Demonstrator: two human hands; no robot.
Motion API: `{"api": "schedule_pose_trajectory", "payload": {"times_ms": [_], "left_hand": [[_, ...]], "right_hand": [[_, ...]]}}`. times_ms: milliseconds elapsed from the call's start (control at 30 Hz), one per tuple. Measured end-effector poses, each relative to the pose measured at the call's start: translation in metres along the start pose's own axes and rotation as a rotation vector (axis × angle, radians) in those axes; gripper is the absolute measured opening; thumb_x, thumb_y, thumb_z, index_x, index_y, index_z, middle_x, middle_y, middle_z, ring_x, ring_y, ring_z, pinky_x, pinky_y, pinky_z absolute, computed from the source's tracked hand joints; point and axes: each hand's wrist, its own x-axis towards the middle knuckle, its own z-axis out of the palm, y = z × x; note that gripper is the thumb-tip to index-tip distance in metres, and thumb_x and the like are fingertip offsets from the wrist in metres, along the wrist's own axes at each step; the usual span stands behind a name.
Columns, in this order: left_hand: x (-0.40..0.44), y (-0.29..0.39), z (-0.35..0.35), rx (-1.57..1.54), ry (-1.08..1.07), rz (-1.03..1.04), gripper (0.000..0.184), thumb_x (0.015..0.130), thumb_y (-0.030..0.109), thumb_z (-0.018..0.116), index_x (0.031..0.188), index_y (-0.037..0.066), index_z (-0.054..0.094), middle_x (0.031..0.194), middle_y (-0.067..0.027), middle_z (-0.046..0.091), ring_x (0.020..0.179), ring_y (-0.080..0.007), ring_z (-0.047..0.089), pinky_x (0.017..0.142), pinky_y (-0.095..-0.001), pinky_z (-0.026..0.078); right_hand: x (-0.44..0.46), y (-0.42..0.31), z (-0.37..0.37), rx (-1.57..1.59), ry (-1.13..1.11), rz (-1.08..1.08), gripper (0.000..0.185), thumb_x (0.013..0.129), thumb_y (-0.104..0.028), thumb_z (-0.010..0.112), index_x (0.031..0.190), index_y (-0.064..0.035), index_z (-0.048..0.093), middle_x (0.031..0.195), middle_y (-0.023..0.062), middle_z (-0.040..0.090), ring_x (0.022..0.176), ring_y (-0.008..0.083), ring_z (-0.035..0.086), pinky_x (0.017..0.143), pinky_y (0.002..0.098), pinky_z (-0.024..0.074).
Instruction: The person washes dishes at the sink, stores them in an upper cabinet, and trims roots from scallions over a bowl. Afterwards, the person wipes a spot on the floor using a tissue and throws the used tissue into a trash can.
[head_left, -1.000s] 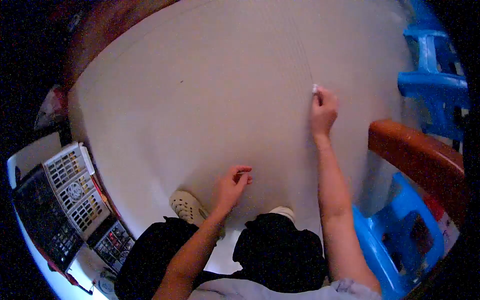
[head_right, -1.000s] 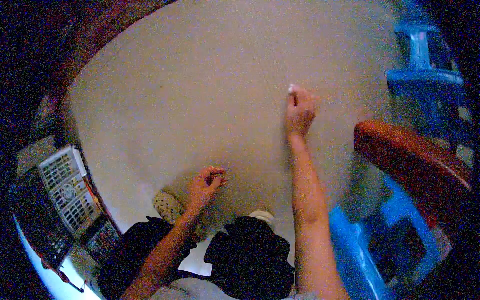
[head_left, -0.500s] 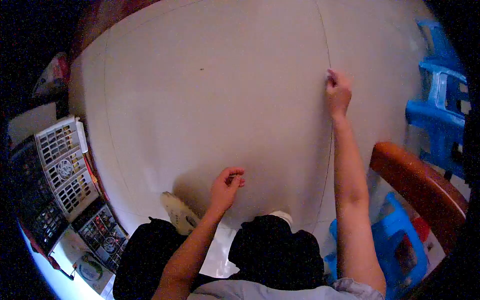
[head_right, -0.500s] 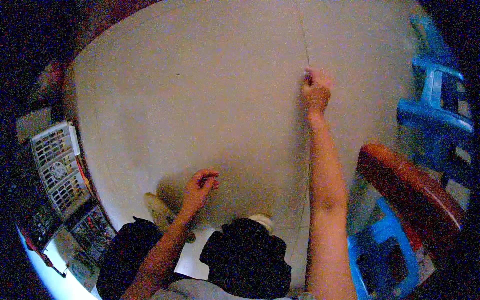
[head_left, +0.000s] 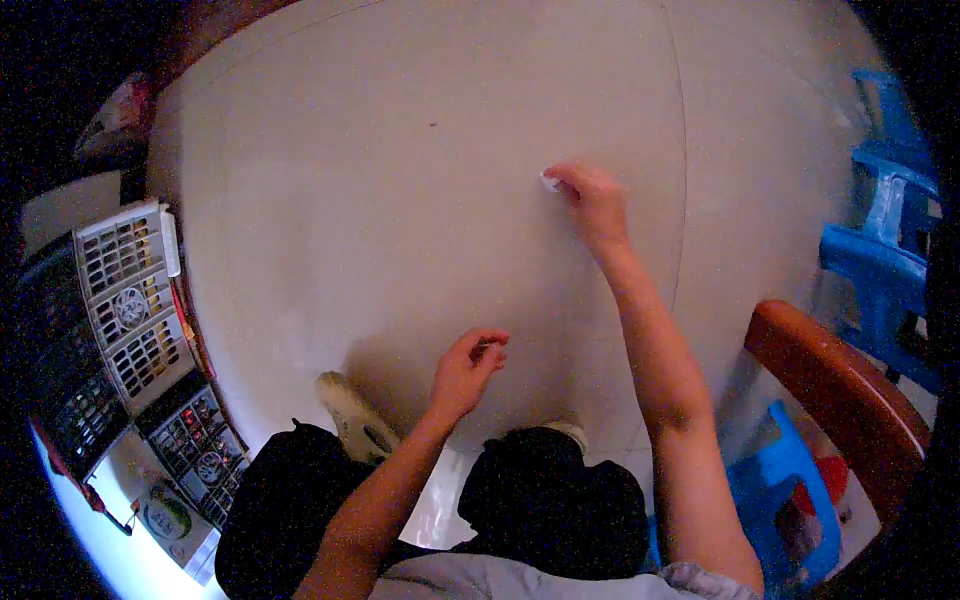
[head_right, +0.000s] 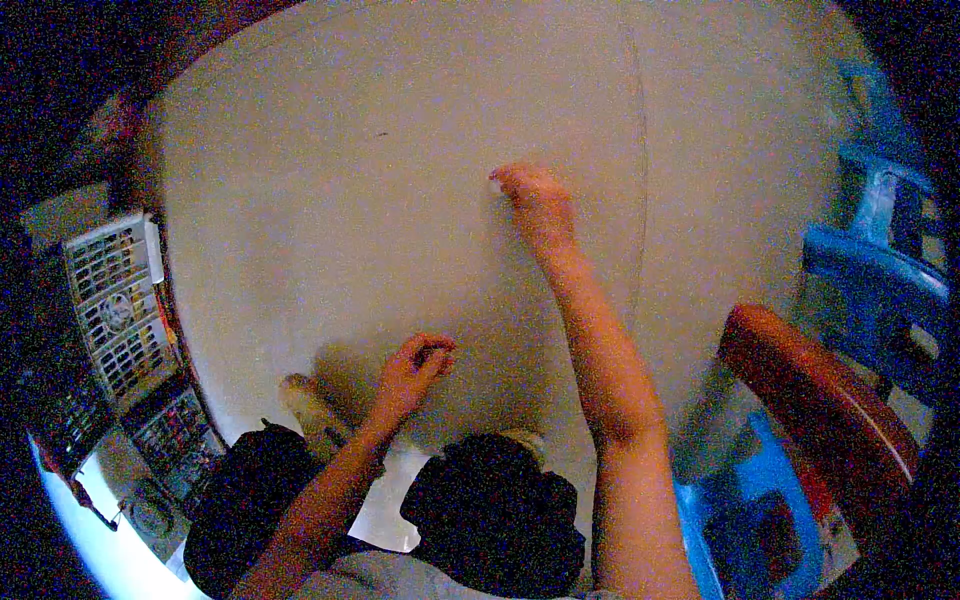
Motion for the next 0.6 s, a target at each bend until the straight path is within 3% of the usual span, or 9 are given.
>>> {"api": "schedule_pose_trajectory", "payload": {"times_ms": [100,200,300,433,500,533,600], "left_hand": [[-0.003,0.014,0.004,0.080,0.020,0.015,0.018,0.087,0.010,0.049,0.103,0.003,0.054,0.095,-0.0063,0.059,0.079,-0.0144,0.059,0.074,-0.0273,0.049],[-0.004,0.013,0.005,0.070,0.019,0.022,0.018,0.086,0.016,0.052,0.100,0.005,0.057,0.091,-0.0068,0.061,0.079,-0.0145,0.060,0.074,-0.0283,0.048],[-0.007,0.012,0.006,0.155,0.014,0.048,0.018,0.086,0.010,0.050,0.102,0.003,0.054,0.094,-0.0063,0.060,0.079,-0.0142,0.059,0.072,-0.0271,0.049],[-0.006,0.013,0.009,0.123,0.008,0.035,0.018,0.086,0.010,0.050,0.102,0.004,0.054,0.094,-0.0061,0.060,0.077,-0.0145,0.060,0.071,-0.0268,0.049],[-0.007,0.017,0.008,0.106,0.020,0.039,0.018,0.086,0.010,0.050,0.102,0.004,0.054,0.094,-0.0059,0.060,0.077,-0.0146,0.060,0.071,-0.0267,0.049],[-0.008,0.016,0.008,0.093,0.027,0.040,0.018,0.085,0.010,0.050,0.101,0.004,0.055,0.093,-0.0058,0.060,0.077,-0.0146,0.060,0.071,-0.0269,0.049],[-0.006,0.011,0.004,0.075,0.040,0.036,0.018,0.085,0.010,0.051,0.101,0.004,0.055,0.093,-0.0057,0.060,0.076,-0.0146,0.060,0.071,-0.0271,0.049]], "right_hand": [[0.005,-0.010,-0.009,-0.033,-0.138,-0.077,0.021,0.070,0.003,0.058,0.087,-0.0084,0.061,0.088,0.0061,0.062,0.079,0.0246,0.059,0.069,0.0315,0.0477],[-0.001,-0.010,-0.009,-0.136,-0.133,-0.203,0.023,0.072,-0.005,0.054,0.093,-0.0096,0.061,0.090,0.0088,0.061,0.087,0.0255,0.057,0.072,0.0344,0.0476],[-0.012,-0.013,-0.008,-0.308,-0.106,-0.319,0.022,0.072,-0.005,0.053,0.093,-0.0087,0.060,0.093,0.0093,0.060,0.091,0.0255,0.056,0.074,0.0346,0.0471],[-0.013,-0.005,-0.010,-0.314,-0.088,-0.412,0.022,0.073,-0.005,0.054,0.094,-0.0082,0.059,0.093,0.0093,0.060,0.092,0.0269,0.055,0.075,0.0349,0.0471],[-0.005,-0.002,-0.013,-0.012,-0.143,-0.081,0.022,0.069,0.001,0.057,0.090,-0.0062,0.058,0.092,0.0083,0.060,0.087,0.0237,0.057,0.071,0.0314,0.0468],[0.001,-0.003,-0.015,-0.010,-0.145,-0.085,0.022,0.069,0.001,0.057,0.090,-0.0062,0.058,0.092,0.0083,0.060,0.087,0.0237,0.057,0.071,0.0314,0.0468],[0.020,-0.012,-0.021,0.264,-0.302,0.349,0.022,0.070,0.002,0.055,0.090,-0.0064,0.059,0.091,0.0087,0.061,0.087,0.0224,0.057,0.072,0.0304,0.0463]]}}
